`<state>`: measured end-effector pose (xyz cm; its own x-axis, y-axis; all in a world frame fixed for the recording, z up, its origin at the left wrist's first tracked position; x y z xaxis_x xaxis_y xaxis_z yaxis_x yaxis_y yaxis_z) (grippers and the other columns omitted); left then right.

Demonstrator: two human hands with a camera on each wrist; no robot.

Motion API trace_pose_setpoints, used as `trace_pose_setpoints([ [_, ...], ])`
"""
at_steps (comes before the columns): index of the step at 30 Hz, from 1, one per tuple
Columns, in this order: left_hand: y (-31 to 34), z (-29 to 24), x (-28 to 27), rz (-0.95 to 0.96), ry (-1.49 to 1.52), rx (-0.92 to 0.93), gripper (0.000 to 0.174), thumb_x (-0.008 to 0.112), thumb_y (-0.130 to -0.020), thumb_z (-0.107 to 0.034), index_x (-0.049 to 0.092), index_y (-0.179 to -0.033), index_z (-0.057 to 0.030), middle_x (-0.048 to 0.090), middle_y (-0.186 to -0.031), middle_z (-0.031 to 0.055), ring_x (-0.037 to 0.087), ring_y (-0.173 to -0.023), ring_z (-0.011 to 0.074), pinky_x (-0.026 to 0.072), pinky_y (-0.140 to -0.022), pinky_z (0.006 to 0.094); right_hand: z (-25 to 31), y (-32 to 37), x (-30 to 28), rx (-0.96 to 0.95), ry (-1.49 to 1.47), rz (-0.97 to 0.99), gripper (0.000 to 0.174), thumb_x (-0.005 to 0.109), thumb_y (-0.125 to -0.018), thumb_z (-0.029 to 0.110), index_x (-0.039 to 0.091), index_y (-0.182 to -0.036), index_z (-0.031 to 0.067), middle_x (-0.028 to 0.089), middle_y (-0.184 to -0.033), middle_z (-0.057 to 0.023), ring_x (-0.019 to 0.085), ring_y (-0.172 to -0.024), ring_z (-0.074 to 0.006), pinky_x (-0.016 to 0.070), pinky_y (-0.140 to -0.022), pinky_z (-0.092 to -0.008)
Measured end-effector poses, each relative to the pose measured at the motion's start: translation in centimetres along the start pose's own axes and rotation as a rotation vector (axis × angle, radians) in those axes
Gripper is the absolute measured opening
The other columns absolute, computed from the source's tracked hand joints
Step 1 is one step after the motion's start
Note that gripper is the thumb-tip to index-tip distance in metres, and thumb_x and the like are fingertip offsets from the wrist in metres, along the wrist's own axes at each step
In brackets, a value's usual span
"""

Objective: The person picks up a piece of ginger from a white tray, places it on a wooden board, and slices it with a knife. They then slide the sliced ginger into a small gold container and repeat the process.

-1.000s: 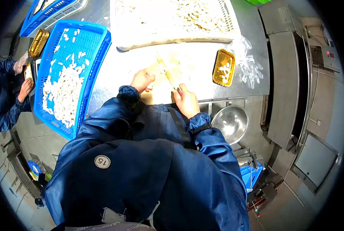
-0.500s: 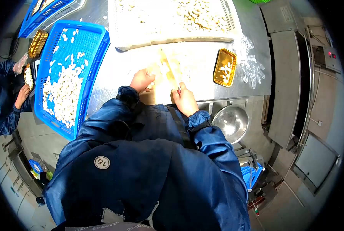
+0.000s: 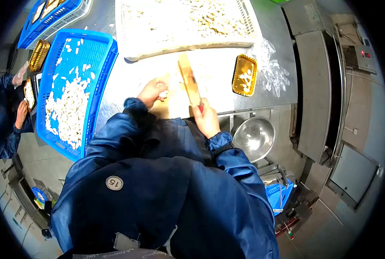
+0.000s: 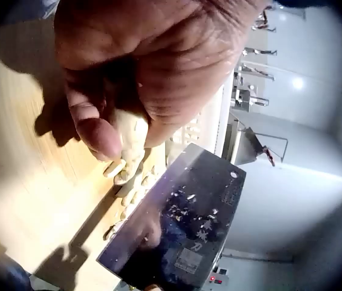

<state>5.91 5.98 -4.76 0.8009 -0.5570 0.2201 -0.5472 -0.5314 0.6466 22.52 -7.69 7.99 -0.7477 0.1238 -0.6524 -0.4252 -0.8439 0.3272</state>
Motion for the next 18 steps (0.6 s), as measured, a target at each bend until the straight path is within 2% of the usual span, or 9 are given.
trace_pose_setpoints([
  [2,1.3,1.0,-0.6,0.044,0.215,-0.03,0.022,0.063,-0.094,-0.014,0.057,-0.114,-0.0052,0.063,-0.099,0.0057,0.062,-0.077,0.014,0.052,-0.065,0.0256,0.6,0.2,1.7,0.037,-0.019,0.136,0.029,0.064,-0.093,0.028,0.056,-0.104,0.0015,0.065,-0.077,-0.0247,0.067,-0.077,-0.0437,0.0512,-0.068,-0.0465],
  [5,2.3,1.3,-1.5,0.078,0.308,-0.023,0.022,0.064,-0.095,-0.013,0.057,-0.114,-0.0046,0.063,-0.102,0.0064,0.063,-0.08,0.0142,0.052,-0.066,0.0247,0.9,0.3,4.4,-0.011,-0.016,0.288,0.032,0.064,-0.093,0.029,0.058,-0.108,0.002,0.066,-0.083,-0.0265,0.066,-0.082,-0.0443,0.0514,-0.073,-0.0456],
  [6,2.5,1.2,-1.9,0.055,0.349,-0.006,0.021,0.065,-0.095,-0.013,0.057,-0.112,-0.0033,0.063,-0.096,0.0071,0.063,-0.075,0.0143,0.0522,-0.061,0.0247,0.6,0.2,4.6,0.0,-0.028,0.283,0.032,0.064,-0.093,0.029,0.058,-0.108,0.0019,0.066,-0.083,-0.0264,0.066,-0.082,-0.0443,0.0513,-0.073,-0.0455],
  [9,2.2,0.5,-2.6,-0.076,0.096,0.053,0.019,0.067,-0.094,-0.013,0.058,-0.107,-0.0013,0.063,-0.086,0.0075,0.062,-0.068,0.0138,0.0517,-0.054,0.0249,-1.1,-0.4,3.8,-0.005,-0.054,0.168,0.03,0.063,-0.093,0.029,0.059,-0.104,0.0016,0.066,-0.083,-0.0262,0.066,-0.082,-0.0441,0.0512,-0.072,-0.0448],
  [10,2.1,-0.9,-2.3,-0.137,-0.002,0.123,0.019,0.068,-0.093,-0.014,0.058,-0.101,-0.0002,0.062,-0.079,0.0072,0.06,-0.061,0.0132,0.05,-0.048,0.0256,-0.8,-0.5,2.8,0.044,-0.057,0.149,0.029,0.062,-0.093,0.029,0.058,-0.099,0.001,0.065,-0.082,-0.0259,0.066,-0.08,-0.0445,0.0511,-0.07,-0.0444],
  [11,2.1,-1.4,-1.5,-0.143,-0.002,0.123,0.018,0.07,-0.092,-0.016,0.061,-0.095,-0.0014,0.063,-0.079,0.0072,0.059,-0.061,0.0121,0.0503,-0.048,0.0254,-2.0,-1.0,2.5,0.031,-0.034,0.108,0.03,0.063,-0.093,0.029,0.057,-0.097,0.0002,0.065,-0.079,-0.0242,0.066,-0.076,-0.0424,0.0508,-0.068,-0.0434],
  [13,0.8,-2.2,-0.8,-0.233,-0.232,0.176,0.019,0.069,-0.093,-0.019,0.064,-0.096,-0.0003,0.066,-0.082,0.008,0.061,-0.061,0.0126,0.0519,-0.05,0.0259,-1.9,-1.2,1.5,-0.018,-0.033,0.034,0.03,0.063,-0.094,0.029,0.056,-0.098,-0.0002,0.064,-0.077,-0.0233,0.066,-0.073,-0.041,0.0503,-0.067,-0.0434],
  [16,0.9,-4.0,-0.3,-0.316,-0.43,0.272,0.023,0.066,-0.095,-0.022,0.067,-0.101,0.0004,0.069,-0.085,0.0083,0.064,-0.062,0.0135,0.054,-0.053,0.0266,-0.9,-0.5,2.1,0.024,-0.014,0.157,0.031,0.062,-0.095,0.03,0.057,-0.105,0.0012,0.066,-0.081,-0.0262,0.067,-0.082,-0.0449,0.0512,-0.07,-0.0451],
  [18,1.7,-3.9,-1.3,-0.386,-0.299,0.331,0.025,0.064,-0.097,-0.022,0.067,-0.105,0.0011,0.07,-0.086,0.0084,0.064,-0.062,0.0141,0.0549,-0.054,0.0271,-0.5,-0.1,3.2,0.016,0.023,0.182,0.032,0.062,-0.095,0.031,0.058,-0.11,0.0028,0.067,-0.085,-0.0272,0.066,-0.087,-0.0468,0.0517,-0.074,-0.0474],
])
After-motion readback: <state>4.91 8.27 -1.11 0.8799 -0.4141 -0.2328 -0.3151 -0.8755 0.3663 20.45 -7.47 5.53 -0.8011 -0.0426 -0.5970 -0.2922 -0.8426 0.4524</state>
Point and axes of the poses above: each hand's wrist, its own y-axis away from the middle knuckle, its own x-axis out of the palm, z = x × y, the point moved 10 cm from there along -y, towards the middle knuckle
